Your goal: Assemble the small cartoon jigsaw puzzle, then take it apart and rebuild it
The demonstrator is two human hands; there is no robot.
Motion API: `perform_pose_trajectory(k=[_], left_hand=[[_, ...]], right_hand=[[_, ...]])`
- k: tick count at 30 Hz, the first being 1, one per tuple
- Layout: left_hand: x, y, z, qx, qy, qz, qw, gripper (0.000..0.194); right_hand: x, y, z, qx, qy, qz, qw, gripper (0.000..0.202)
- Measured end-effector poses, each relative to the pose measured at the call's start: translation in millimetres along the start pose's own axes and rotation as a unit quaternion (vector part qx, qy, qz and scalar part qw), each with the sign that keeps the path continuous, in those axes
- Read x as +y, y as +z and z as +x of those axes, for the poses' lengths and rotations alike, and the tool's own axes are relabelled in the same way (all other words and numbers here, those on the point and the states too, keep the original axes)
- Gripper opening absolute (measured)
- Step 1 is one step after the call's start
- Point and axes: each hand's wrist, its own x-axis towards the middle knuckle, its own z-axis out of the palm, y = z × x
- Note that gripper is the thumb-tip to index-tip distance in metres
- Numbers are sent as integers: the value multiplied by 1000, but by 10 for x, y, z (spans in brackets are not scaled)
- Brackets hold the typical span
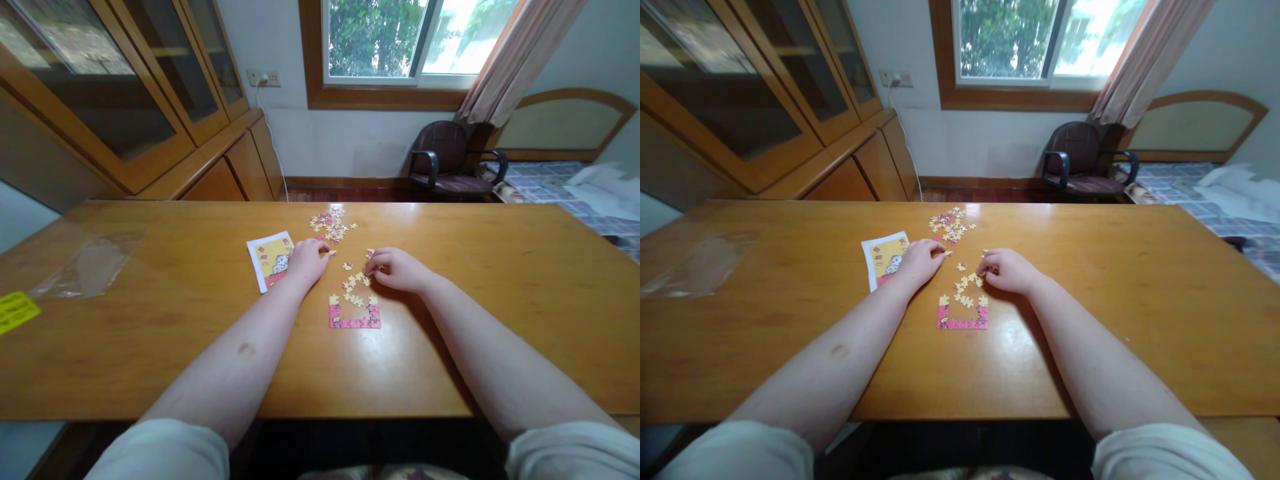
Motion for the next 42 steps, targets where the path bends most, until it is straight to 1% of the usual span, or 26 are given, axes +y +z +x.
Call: perform_pose_trajectory(k=[4, 10, 15, 20, 23, 26, 28, 29, 31, 33, 36, 37, 39, 42], left_hand=[[6, -6, -3, 0, 4, -2, 1000, 19], [3, 0, 5, 0, -1, -7, 1000, 19], [4, -2, 4, 0, -2, -7, 1000, 19], [1, 1, 2, 2, 1, -9, 1000, 20], [1, 1, 3, -3, -5, -9, 1000, 19], [19, -9, -8, 4, -2, -11, 1000, 20], [48, -19, -29, 17, 22, -17, 999, 21], [68, -22, -44, 22, 45, -21, 999, 22], [112, -25, -80, 14, 108, -30, 994, 23], [153, -20, -119, -19, 173, -36, 984, 25], [191, -7, -166, -102, 245, -36, 964, 33], [196, -3, -176, -123, 258, -36, 958, 35], [199, 3, -186, -146, 269, -38, 951, 36], [195, 7, -183, -151, 270, -39, 950, 30]], right_hand=[[-42, -38, -14, -35, -7, 4, 999, 26], [-82, -51, -8, -46, -4, -30, 998, 13], [-77, -16, 9, -57, -3, -52, 997, 17], [-93, -1, -1, -61, -20, -26, 998, 13], [-94, -32, -9, -51, -4, -25, 998, 24], [-44, -79, -16, -2, 53, -79, 995, 23], [7, -102, -20, 40, 98, -115, 988, 21], [30, -108, -21, 56, 114, -125, 984, 20], [61, -109, -24, 63, 127, -129, 981, 17], [72, -99, -26, 43, 119, -118, 985, 13], [76, -90, -29, 2, 99, -97, 990, 12], [77, -92, -32, -7, 95, -96, 991, 12], [76, -105, -36, -13, 93, -104, 990, 12], [37, -116, -35, -6, 80, -128, 988, 14]])
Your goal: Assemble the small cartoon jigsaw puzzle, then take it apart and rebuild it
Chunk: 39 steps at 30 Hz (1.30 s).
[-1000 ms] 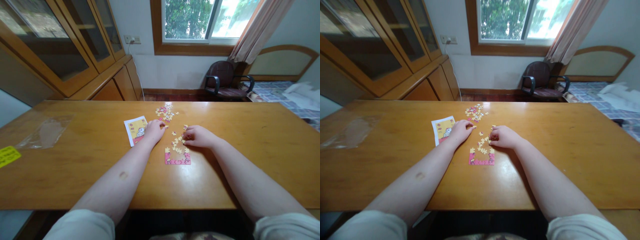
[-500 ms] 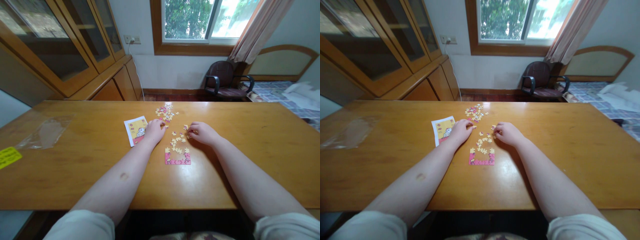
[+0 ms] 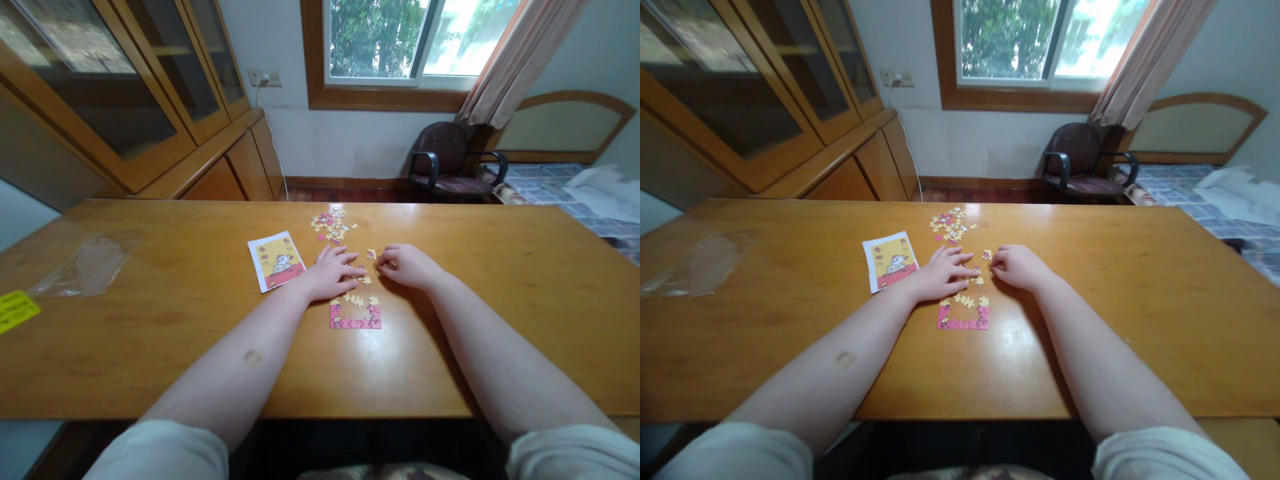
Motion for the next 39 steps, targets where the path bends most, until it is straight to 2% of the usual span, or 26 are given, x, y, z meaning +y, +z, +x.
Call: perform_pose_trajectory(k=[8, 12, 18, 24, 31, 39], left_hand=[[-40, 13, 13, 9, -13, 9, 1000, 30], [-57, 26, 9, 17, -17, 10, 1000, 30], [-75, 35, 12, 16, -20, 16, 1000, 30], [-116, 60, 22, 16, -5, 21, 1000, 30], [-119, 69, 16, 28, 2, 21, 999, 30], [-132, 83, 24, 31, 11, 25, 999, 30]], right_hand=[[-222, 59, 19, -28, -55, 15, 998, 17], [-208, 86, 25, -42, -38, 30, 998, 13], [-152, 114, 38, -73, 28, 51, 996, 11], [-129, 123, 48, -115, 16, 57, 992, 12], [-126, 108, 35, -106, 23, 84, 990, 12], [-125, 96, 45, -72, 68, 84, 992, 9]])
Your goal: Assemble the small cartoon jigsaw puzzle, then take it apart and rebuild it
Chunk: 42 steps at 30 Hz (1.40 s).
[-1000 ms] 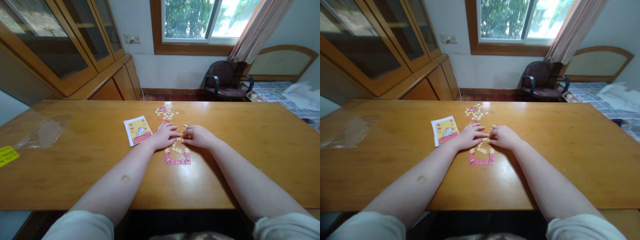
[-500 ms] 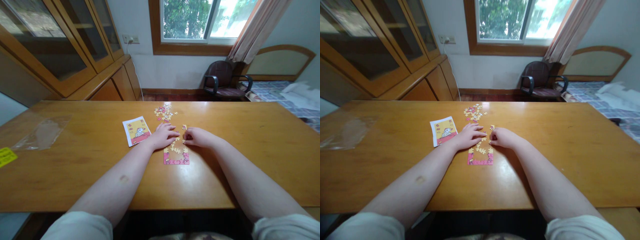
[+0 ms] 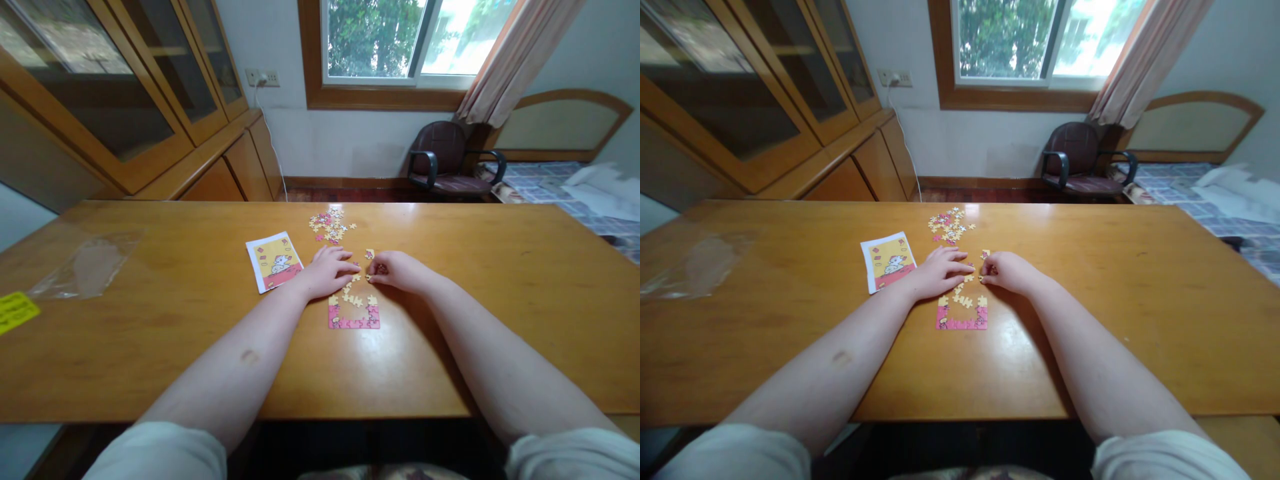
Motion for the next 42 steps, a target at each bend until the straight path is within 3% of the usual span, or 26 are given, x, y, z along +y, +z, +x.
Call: perform_pose_trajectory(k=[7, 21, 35, 42], left_hand=[[-7, 0, 3, 2, -10, -3, 1000, 29], [33, -35, 2, -1, -18, 4, 1000, 29], [-4, -4, 2, 3, -19, -7, 1000, 30], [16, -21, 5, 10, -14, -13, 1000, 31]], right_hand=[[107, 8, 34, 97, 39, 2, 995, 5], [127, 78, 93, 137, 68, -12, 988, 15], [150, 59, 68, 155, 21, -39, 987, 15], [232, 50, 51, 147, -63, -35, 987, 25]])
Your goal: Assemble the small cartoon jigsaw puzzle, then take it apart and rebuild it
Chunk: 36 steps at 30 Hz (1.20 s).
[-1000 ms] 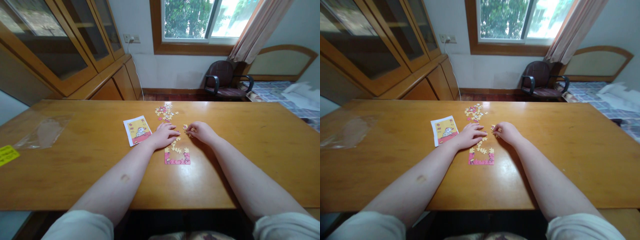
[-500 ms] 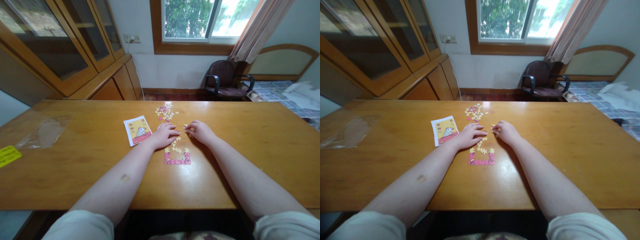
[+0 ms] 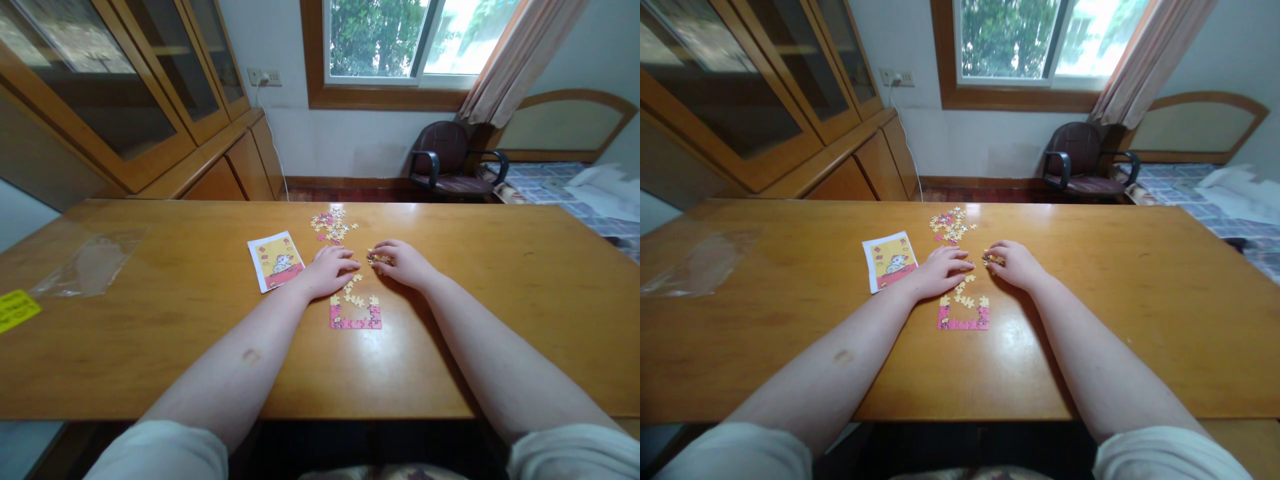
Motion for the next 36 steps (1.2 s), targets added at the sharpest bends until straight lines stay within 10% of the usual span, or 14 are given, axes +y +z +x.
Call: perform_pose_trajectory(k=[36], left_hand=[[21, -4, -12, 7, -7, -16, 1000, 30]], right_hand=[[-4, -5, 6, -3, -68, -22, 997, 20]])
